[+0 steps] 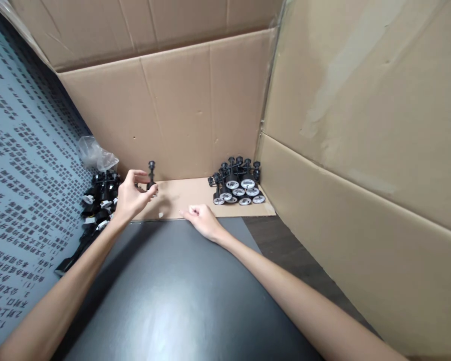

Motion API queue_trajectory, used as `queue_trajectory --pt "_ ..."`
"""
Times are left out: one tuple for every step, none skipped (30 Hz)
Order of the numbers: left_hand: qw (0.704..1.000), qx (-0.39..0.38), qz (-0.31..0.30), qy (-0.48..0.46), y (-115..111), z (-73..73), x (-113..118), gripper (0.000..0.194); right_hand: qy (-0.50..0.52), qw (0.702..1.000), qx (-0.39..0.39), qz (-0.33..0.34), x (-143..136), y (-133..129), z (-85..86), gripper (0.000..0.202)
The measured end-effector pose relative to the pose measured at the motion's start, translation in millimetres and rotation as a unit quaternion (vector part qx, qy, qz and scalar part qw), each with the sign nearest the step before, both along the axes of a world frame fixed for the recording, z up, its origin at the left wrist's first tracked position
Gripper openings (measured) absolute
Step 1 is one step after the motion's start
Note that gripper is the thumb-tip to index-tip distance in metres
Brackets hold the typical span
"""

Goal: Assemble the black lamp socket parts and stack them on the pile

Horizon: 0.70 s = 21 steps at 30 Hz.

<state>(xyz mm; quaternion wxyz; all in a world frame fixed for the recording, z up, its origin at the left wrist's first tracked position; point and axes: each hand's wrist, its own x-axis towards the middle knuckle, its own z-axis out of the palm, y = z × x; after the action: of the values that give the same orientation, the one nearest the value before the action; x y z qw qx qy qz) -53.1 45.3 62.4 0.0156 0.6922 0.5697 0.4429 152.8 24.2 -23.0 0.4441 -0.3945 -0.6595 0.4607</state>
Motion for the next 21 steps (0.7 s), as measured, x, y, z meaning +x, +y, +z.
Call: queue_trajectory --pt "0.997 -0.024 -0.043 -0.066 -1.0 -5.4 7.9 0.039 0.01 1.0 -0.002 -0.001 0.2 -0.9 0.6 0.048" --pt "0.986 -0.057 -0.085 -0.132 -2.5 -11.4 16.4 0.043 0.021 1.0 -0.007 0.0 0.3 -1.7 1.2 0.044" --pt "0.969 -0.09 -0.123 -0.195 -4.5 -17.6 25.0 0.045 0.035 0.999 -0.014 0.004 0.3 -2.5 1.8 0.039" --pt "0.951 -0.109 -0.15 -0.248 -6.9 -23.6 33.5 0.046 0.05 0.998 -0.023 0.011 0.1 -3.1 2.2 0.036" --pt "0.933 -0.12 -0.173 -0.291 -9.5 -29.1 41.3 0.046 0.067 0.997 -0.032 0.018 -0.3 -3.4 2.5 0.035" --pt "0.917 -0.132 -0.193 -0.322 -12.1 -34.0 47.9 0.046 0.084 0.995 -0.04 0.025 -0.7 -3.4 2.6 0.037" --pt "0.907 -0.138 -0.204 -0.341 -14.5 -38.2 53.3 0.046 0.102 0.993 -0.046 0.03 -1.2 -3.1 2.5 0.038" --pt "0.901 -0.141 -0.212 -0.351 -16.6 -41.9 57.1 0.045 0.118 0.991 -0.049 0.029 -1.6 -2.6 2.1 0.039" --pt "0.898 -0.142 -0.218 -0.354 -18.2 -45.1 59.4 0.044 0.133 0.99 -0.049 0.027 -2.0 -2.0 1.6 0.039" --pt "0.898 -0.141 -0.222 -0.352 -19.4 -48.2 60.4 0.042 0.147 0.988 -0.048 0.024 -2.3 -1.4 1.1 0.039" --pt "0.9 -0.139 -0.226 -0.346 -20.0 -51.2 60.2 0.041 0.159 0.986 -0.046 0.02 -2.5 -0.9 0.6 0.039" --pt "0.902 -0.137 -0.227 -0.339 -20.2 -54.2 59.2 0.04 0.17 0.984 -0.045 0.019 -2.6 -0.5 0.2 0.039" --pt "0.907 -0.135 -0.225 -0.33 -20.1 -57.1 57.7 0.039 0.176 0.983 -0.045 0.018 -2.6 -0.2 -0.1 0.04" --pt "0.913 -0.131 -0.218 -0.319 -19.7 -59.9 56.1 0.038 0.18 0.983 -0.046 0.018 -2.5 -0.1 -0.2 0.042" --pt "0.92 -0.124 -0.208 -0.307 -19.3 -62.5 54.5 0.036 0.18 0.982 -0.046 0.016 -2.5 0.0 -0.2 0.043" --pt "0.928 -0.116 -0.196 -0.296 -18.8 -64.9 53.3 0.035 0.178 0.983 -0.046 0.013 -2.4 0.1 -0.1 0.044" --pt "0.933 -0.108 -0.187 -0.288 -18.4 -66.9 52.5 0.034 0.176 0.983 -0.045 0.009 -2.5 0.2 -0.1 0.044" --pt "0.935 -0.105 -0.183 -0.286 -18.1 -68.8 52.2 0.034 0.174 0.984 -0.043 0.004 -2.5 0.3 -0.1 0.044" --pt "0.933 -0.107 -0.184 -0.292 -17.8 -70.5 52.3 0.034 0.172 0.984 -0.042 0.0 -2.6 0.5 -0.3 0.045" --pt "0.927 -0.113 -0.189 -0.305 -17.5 -72.1 52.7 0.034 0.171 0.984 -0.041 -0.006 -2.7 0.8 -0.5 0.046" --pt "0.918 -0.122 -0.199 -0.322 -17.1 -73.7 53.4 0.034 0.17 0.985 -0.04 -0.011 -2.9 1.0 -0.8 0.047"
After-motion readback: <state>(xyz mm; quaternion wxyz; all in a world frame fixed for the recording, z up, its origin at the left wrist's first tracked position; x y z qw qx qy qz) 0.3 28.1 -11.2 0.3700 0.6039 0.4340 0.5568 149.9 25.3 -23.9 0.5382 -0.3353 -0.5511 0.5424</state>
